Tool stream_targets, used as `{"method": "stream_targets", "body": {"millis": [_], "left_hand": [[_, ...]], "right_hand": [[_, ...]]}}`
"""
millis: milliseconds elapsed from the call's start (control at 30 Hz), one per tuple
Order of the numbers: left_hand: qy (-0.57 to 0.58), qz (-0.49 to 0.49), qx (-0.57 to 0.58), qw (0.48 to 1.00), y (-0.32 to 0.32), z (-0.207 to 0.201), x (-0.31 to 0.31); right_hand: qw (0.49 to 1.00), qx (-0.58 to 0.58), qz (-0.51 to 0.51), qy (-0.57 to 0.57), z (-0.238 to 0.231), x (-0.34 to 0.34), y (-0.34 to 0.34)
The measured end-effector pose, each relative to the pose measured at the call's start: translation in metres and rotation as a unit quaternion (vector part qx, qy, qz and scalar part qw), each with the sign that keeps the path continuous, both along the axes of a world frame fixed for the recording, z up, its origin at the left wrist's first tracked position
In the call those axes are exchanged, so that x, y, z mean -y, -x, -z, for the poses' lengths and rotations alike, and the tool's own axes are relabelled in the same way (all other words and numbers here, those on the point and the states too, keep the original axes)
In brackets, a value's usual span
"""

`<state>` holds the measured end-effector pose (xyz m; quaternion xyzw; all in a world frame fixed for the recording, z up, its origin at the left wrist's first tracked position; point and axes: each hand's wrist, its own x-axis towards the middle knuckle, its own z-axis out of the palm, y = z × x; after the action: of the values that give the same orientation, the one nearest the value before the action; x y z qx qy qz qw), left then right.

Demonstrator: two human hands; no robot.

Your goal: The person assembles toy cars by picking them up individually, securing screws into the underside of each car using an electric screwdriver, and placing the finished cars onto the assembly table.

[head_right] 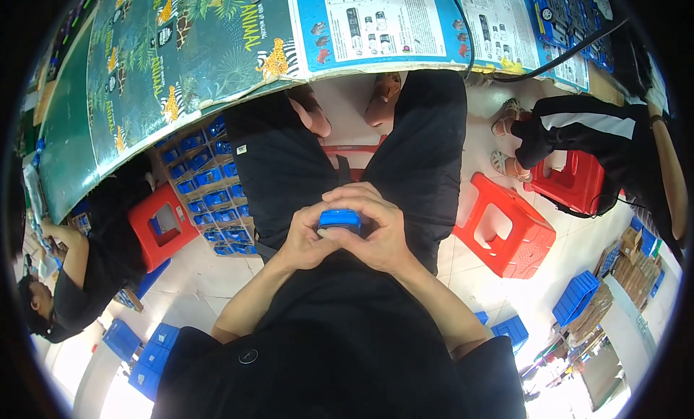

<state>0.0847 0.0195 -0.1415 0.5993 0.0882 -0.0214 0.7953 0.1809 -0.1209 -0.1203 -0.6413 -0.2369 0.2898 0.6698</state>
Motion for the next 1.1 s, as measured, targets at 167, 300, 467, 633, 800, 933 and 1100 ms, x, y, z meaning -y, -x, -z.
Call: {"method": "stream_targets", "body": {"millis": [167, 300, 467, 633, 800, 933, 1100], "left_hand": [[0.0, 0.0, 0.008, 1.0, -0.001, -0.003, 0.002], [0.002, -0.01, -0.015, 1.0, -0.001, 0.0, 0.002], [0.019, -0.005, -0.045, 0.999, -0.003, 0.009, 0.003], [0.051, -0.04, -0.054, 0.996, -0.018, 0.012, 0.001], [0.056, -0.097, -0.031, 0.993, -0.033, -0.044, -0.03], [0.113, -0.19, 0.047, 0.974, -0.062, -0.091, -0.067], [0.092, -0.285, 0.101, 0.949, -0.106, -0.12, -0.106]], "right_hand": [[0.999, 0.036, -0.008, 0.011, -0.003, -0.002, 0.0], [1.0, 0.01, 0.002, 0.014, 0.005, -0.004, 0.001], [0.999, -0.027, 0.027, 0.022, 0.012, -0.008, -0.002], [0.989, -0.139, 0.027, 0.04, 0.018, -0.017, -0.018], [0.981, 0.157, 0.114, -0.015, -0.033, -0.024, -0.066], [0.91, 0.245, 0.278, -0.184, -0.085, -0.03, -0.161], [0.908, 0.211, 0.245, -0.267, -0.129, -0.087, -0.257]]}}
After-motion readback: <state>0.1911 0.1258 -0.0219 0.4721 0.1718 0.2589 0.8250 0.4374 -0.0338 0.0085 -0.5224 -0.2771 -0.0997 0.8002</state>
